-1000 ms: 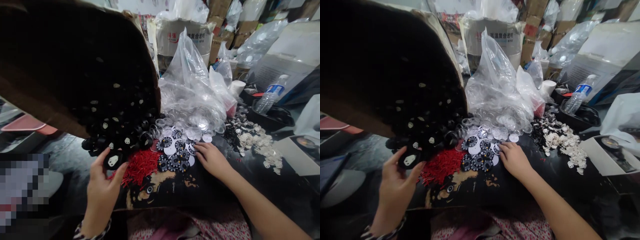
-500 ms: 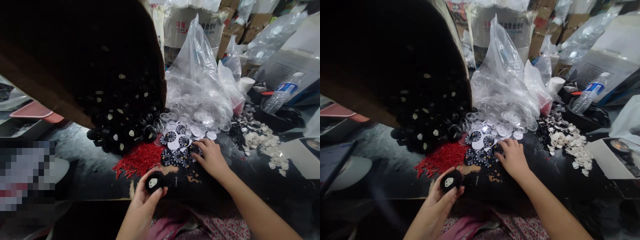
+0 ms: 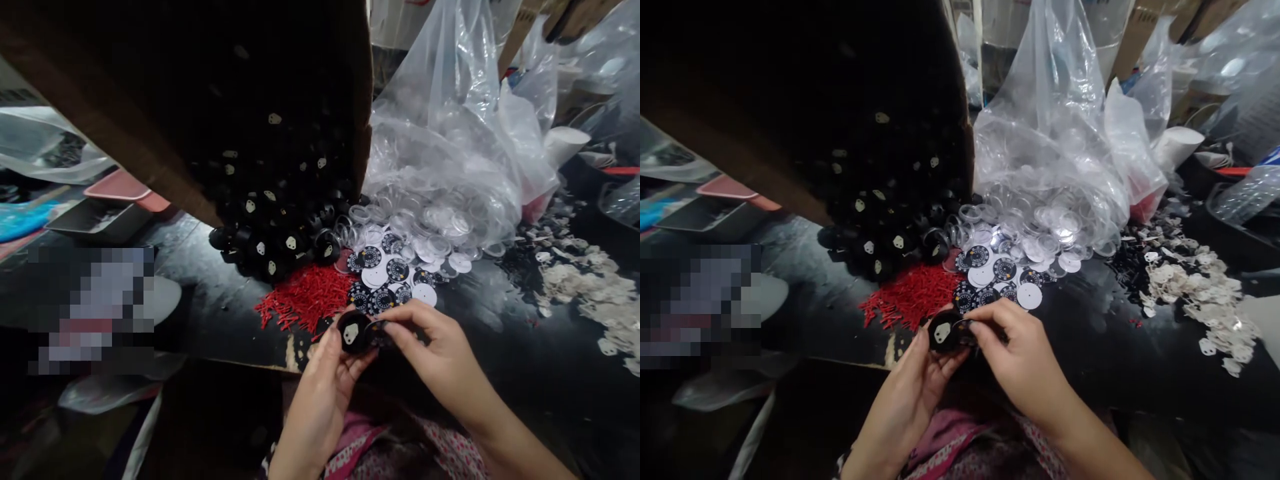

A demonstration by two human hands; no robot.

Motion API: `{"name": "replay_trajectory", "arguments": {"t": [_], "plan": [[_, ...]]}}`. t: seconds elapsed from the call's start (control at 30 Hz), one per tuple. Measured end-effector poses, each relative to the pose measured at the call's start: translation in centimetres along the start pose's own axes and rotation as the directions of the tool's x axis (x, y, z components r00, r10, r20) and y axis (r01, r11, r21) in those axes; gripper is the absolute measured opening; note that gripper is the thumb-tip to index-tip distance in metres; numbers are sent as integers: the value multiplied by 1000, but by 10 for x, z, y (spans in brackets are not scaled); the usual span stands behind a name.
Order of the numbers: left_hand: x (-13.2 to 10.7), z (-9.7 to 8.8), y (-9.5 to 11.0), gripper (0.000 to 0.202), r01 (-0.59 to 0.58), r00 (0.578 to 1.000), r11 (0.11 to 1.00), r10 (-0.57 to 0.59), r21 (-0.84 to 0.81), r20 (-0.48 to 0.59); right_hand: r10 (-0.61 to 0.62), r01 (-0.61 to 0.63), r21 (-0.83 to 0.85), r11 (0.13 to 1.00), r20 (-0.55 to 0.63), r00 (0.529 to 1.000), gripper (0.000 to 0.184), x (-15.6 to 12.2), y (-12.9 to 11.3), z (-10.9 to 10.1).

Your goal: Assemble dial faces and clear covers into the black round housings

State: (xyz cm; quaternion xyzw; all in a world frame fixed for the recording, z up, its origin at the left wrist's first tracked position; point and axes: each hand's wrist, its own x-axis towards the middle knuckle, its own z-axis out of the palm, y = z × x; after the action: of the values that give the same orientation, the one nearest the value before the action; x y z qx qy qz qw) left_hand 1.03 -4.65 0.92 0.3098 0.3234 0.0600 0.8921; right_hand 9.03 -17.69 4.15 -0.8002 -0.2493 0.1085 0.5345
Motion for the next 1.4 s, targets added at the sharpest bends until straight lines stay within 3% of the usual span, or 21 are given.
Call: {"name": "replay_trajectory", "arguments": {"t": [0.17,0.47,0.6,0.73,0.83,0.9,0.97,1.03,1.2,1.27,1.33,1.4], "plan": [[-5,-4,-8,31,-20,1000,991,17,131,19,53,-49,-66,997,62,997,9,5,-8,12],[-3,-15,-5,31,15,991,962,-51,274,123,173,-148,-176,973,136,975,8,9,-2,9],[-6,-27,-8,38,29,982,945,-89,325,170,213,-185,-142,973,223,951,18,-1,3,12],[-18,-44,-1,38,36,989,891,-98,453,114,142,-116,-94,989,358,923,29,-14,1,18],[-26,-60,8,34,-3,1000,854,1,519,3,71,-38,-87,995,405,912,30,-12,-2,30],[-29,-70,14,34,-11,994,859,65,511,-87,1,79,-179,981,409,912,23,-2,-3,43],[-30,-77,17,33,-22,982,915,96,403,-164,-71,240,-381,893,407,911,13,13,-5,59],[-32,-79,20,30,-49,972,965,106,256,-211,-118,363,-563,743,423,898,8,26,-8,75],[-40,-69,24,33,-185,951,979,199,79,-235,-279,544,-654,525,472,836,9,28,1,96],[-36,-69,25,31,-190,964,981,181,-28,-195,-433,620,-647,444,451,781,18,29,19,98],[-30,-70,26,29,-194,968,974,171,-115,-181,-574,719,-607,339,472,669,28,33,36,98],[-26,-71,25,27,-211,966,964,180,-164,-186,-638,737,-609,293,449,625,29,36,45,95]]}}
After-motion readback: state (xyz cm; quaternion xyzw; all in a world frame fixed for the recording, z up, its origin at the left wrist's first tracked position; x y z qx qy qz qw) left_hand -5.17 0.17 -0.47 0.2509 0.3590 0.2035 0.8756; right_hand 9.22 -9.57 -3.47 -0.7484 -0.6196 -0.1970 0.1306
